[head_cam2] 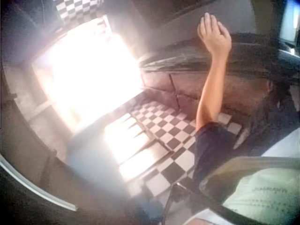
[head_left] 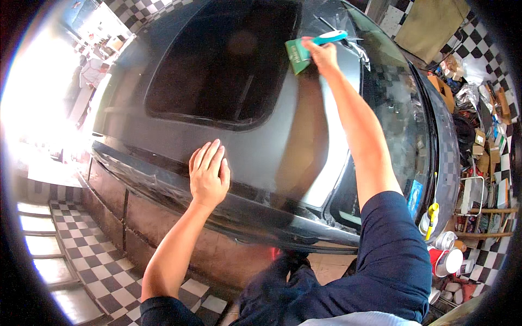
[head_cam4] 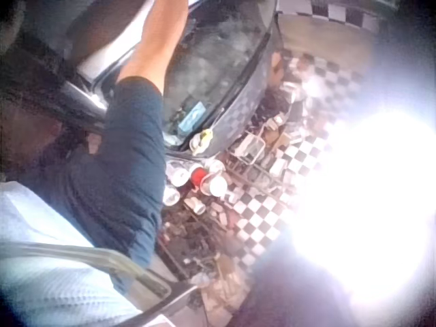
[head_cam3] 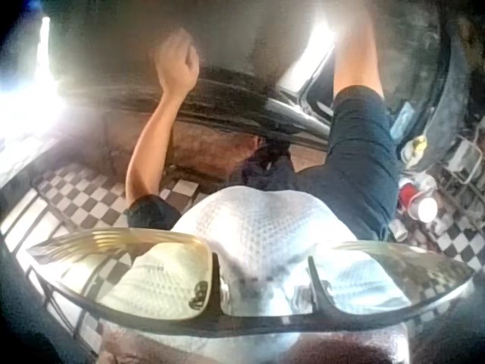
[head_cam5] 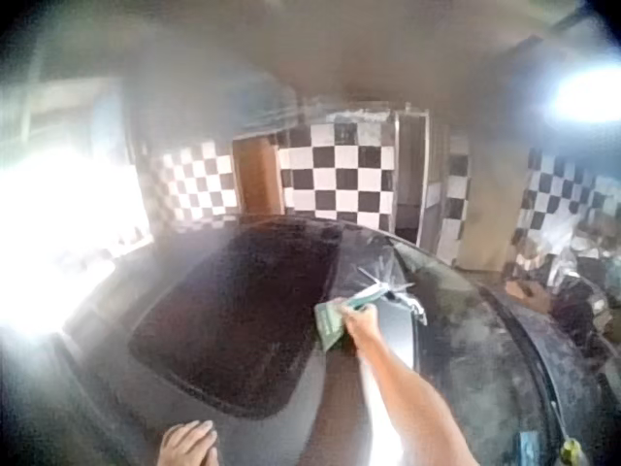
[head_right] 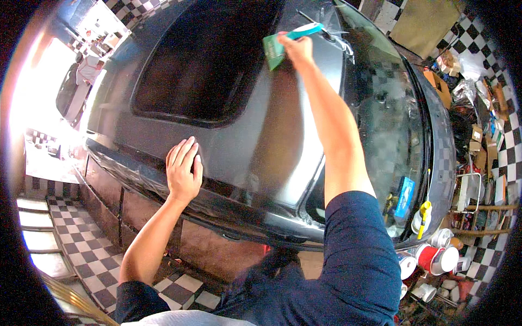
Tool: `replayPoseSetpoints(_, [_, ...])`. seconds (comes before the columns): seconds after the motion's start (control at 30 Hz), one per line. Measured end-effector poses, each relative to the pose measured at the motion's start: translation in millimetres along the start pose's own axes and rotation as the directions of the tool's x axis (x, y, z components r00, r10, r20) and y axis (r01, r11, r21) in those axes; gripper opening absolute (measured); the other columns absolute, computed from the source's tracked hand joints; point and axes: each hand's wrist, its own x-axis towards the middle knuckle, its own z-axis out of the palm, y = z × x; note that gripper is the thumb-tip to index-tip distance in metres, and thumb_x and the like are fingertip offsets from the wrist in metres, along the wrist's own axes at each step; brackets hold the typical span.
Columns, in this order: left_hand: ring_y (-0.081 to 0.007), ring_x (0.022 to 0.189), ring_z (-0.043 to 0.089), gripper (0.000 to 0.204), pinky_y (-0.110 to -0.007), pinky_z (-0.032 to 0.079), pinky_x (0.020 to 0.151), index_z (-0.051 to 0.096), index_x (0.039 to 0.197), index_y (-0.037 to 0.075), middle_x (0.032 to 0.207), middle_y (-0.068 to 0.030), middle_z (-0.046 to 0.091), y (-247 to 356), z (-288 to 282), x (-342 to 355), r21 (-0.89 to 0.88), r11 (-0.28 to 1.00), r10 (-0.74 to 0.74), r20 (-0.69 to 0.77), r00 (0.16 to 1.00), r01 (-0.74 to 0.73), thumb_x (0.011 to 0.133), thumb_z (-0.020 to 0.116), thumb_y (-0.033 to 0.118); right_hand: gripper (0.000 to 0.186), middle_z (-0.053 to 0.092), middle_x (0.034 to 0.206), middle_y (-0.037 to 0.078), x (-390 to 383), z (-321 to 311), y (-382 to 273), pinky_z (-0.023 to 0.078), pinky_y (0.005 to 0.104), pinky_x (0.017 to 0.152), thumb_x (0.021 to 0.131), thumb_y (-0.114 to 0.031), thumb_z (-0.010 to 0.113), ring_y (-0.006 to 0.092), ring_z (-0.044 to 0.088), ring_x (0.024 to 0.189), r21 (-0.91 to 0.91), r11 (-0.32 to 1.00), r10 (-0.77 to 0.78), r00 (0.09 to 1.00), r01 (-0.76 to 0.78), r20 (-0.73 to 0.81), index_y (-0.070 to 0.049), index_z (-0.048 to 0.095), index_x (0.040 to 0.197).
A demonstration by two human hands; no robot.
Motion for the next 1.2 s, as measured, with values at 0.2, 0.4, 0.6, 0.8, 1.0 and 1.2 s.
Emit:
replayPoseSetpoints(0.2, [-0.0290,0.113,0.051,0.027,-0.041,0.035,0.100,0.062,0.105,-0.001,0.120,-0.0121,0.058,0,-2,-3,-0.008,0.999,-0.036,0.006,0.999,0.036,0.080,0.058,0.010,0.022,0.061,0.067,0.001,13,-122,2,0.041,0.0270,0.046,0.070,-0.017,0.077,0.0108,0.052,0.054,-0.304,0.950,-0.095,0.859,-0.074,-0.503,-0.004,0.070,0.086])
replayPoseSetpoints(0.4, [-0.0279,0.113,0.052,0.026,-0.041,0.035,0.100,0.062,0.104,0.000,0.119,-0.0111,0.059,-1,-1,-2,-0.004,1.000,-0.023,-0.006,1.000,0.023,0.081,0.057,0.010,0.026,0.057,0.064,-0.001,16,-26,-28,0.036,0.0251,0.043,0.072,-0.025,0.076,0.0075,0.047,0.050,-0.170,0.983,0.041,0.987,-0.067,-0.157,-0.005,0.070,0.087])
replayPoseSetpoints(0.6, [-0.0267,0.114,0.050,0.025,-0.041,0.034,0.101,0.063,0.103,0.000,0.120,-0.0110,0.058,-6,-1,-11,0.023,0.999,-0.040,0.007,0.999,0.039,0.082,0.056,0.013,0.023,0.061,0.079,0.001,-36,-66,4,0.041,0.0261,0.060,0.070,-0.013,0.074,0.0104,0.052,0.066,-0.062,0.995,0.060,0.946,-0.084,-0.319,-0.005,0.070,0.091])
replayPoseSetpoints(0.8, [-0.0271,0.115,0.050,0.026,-0.041,0.034,0.101,0.061,0.106,0.001,0.121,-0.0104,0.057,-2,3,-4,0.002,0.999,-0.038,0.007,0.999,0.037,0.083,0.056,0.012,0.027,0.057,0.066,0.000,-78,-219,-40,0.037,0.0235,0.043,0.073,-0.018,0.077,0.0074,0.045,0.046,-0.237,0.959,0.000,0.839,-0.154,-0.544,-0.004,0.069,0.096])
replayPoseSetpoints(1.0, [-0.0272,0.113,0.050,0.025,-0.041,0.035,0.100,0.061,0.104,0.000,0.119,-0.0109,0.057,-5,3,-8,0.008,1.000,-0.025,-0.018,1.000,0.025,0.082,0.057,0.012,0.039,0.059,0.076,-0.002,-81,-59,-39,0.042,0.0237,0.050,0.070,-0.025,0.081,0.0067,0.049,0.057,0.058,0.979,0.201,0.960,-0.193,-0.197,-0.003,0.068,0.100])
replayPoseSetpoints(1.2, [-0.0273,0.113,0.051,0.025,-0.041,0.036,0.099,0.062,0.104,0.001,0.119,-0.0102,0.058,-3,2,-3,0.010,1.000,-0.017,-0.009,1.000,0.017,0.082,0.056,0.011,0.046,0.058,0.078,-0.001,-64,11,-24,0.041,0.0226,0.054,0.067,-0.020,0.083,0.0075,0.051,0.065,0.104,0.987,0.131,0.984,-0.119,-0.122,-0.001,0.065,0.105])
